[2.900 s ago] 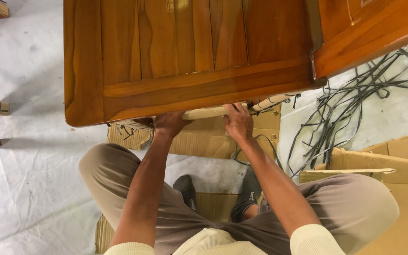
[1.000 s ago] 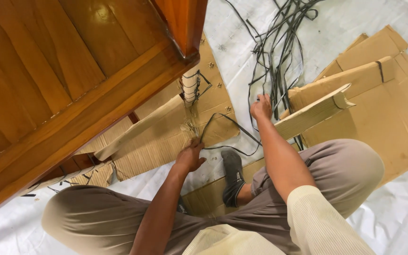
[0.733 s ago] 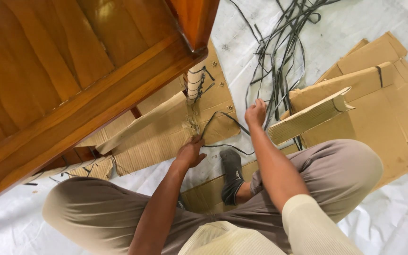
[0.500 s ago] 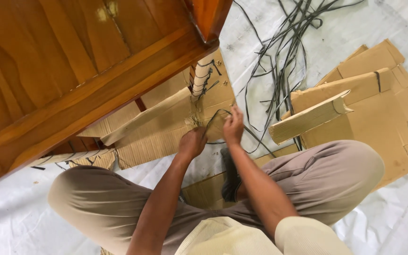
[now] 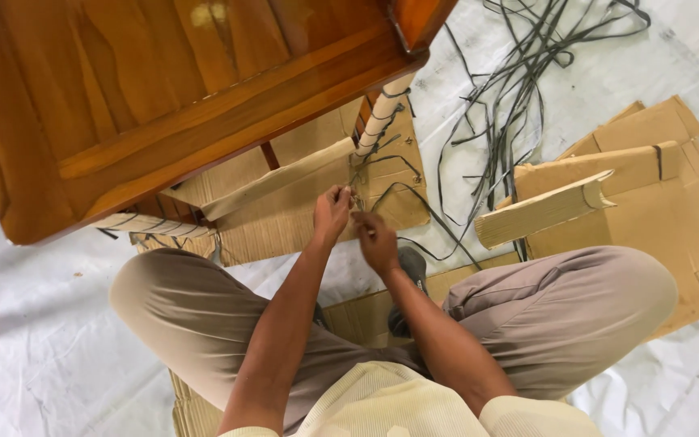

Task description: Packaging a wooden chair with cardboard and plastic ties.

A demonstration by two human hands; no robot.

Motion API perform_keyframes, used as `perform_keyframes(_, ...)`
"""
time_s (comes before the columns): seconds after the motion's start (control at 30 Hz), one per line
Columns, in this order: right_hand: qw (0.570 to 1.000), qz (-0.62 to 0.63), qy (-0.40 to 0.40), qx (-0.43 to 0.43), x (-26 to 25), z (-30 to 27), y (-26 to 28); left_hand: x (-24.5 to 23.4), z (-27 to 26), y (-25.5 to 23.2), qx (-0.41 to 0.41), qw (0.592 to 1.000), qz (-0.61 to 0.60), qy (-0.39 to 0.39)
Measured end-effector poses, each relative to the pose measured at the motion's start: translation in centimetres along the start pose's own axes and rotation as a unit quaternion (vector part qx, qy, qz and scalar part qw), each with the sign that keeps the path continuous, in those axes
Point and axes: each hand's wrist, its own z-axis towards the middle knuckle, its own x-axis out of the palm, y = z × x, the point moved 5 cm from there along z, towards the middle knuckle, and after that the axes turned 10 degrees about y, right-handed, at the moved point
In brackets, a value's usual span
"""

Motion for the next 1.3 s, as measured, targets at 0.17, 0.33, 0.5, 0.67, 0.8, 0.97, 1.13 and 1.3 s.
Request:
perform_keyframes(0.17,0.993,0.087,-0.064,0.048,-2.4,2.7,-5.2,-0.2,-0.8,0.6,0.028,0.999,0.032,0.016)
perform_keyframes(0.33,0.837,0.48,-0.06,0.256,-3.3,4.4,-5.5,1.3,-3.2,0.6,0.072,0.954,0.244,0.16)
perform_keyframes(0.5,0.87,0.408,-0.115,0.25,-3.9,4.6,-8.8,0.9,-4.2,-0.2,0.087,0.909,0.354,0.203)
perform_keyframes(0.67,0.91,0.317,-0.106,0.244,-2.8,3.6,-7.7,-2.1,-1.5,-5.5,0.211,0.877,0.432,-0.006)
perform_keyframes(0.8,0.922,0.285,-0.043,0.258,-0.8,2.7,-5.4,-4.4,0.5,-9.2,0.317,0.804,0.485,-0.134)
perform_keyframes(0.97,0.91,0.307,-0.012,0.279,0.7,2.5,-6.3,-5.1,4.0,-8.1,0.312,0.729,0.579,-0.189)
perform_keyframes(1.13,0.91,0.298,0.017,0.289,-0.1,3.4,-5.2,-5.2,9.2,-2.9,0.07,0.812,0.577,0.053)
perform_keyframes(1.3,0.89,0.347,-0.004,0.296,0.4,6.5,-7.7,-5.3,8.9,-3.2,0.159,0.823,0.544,0.027)
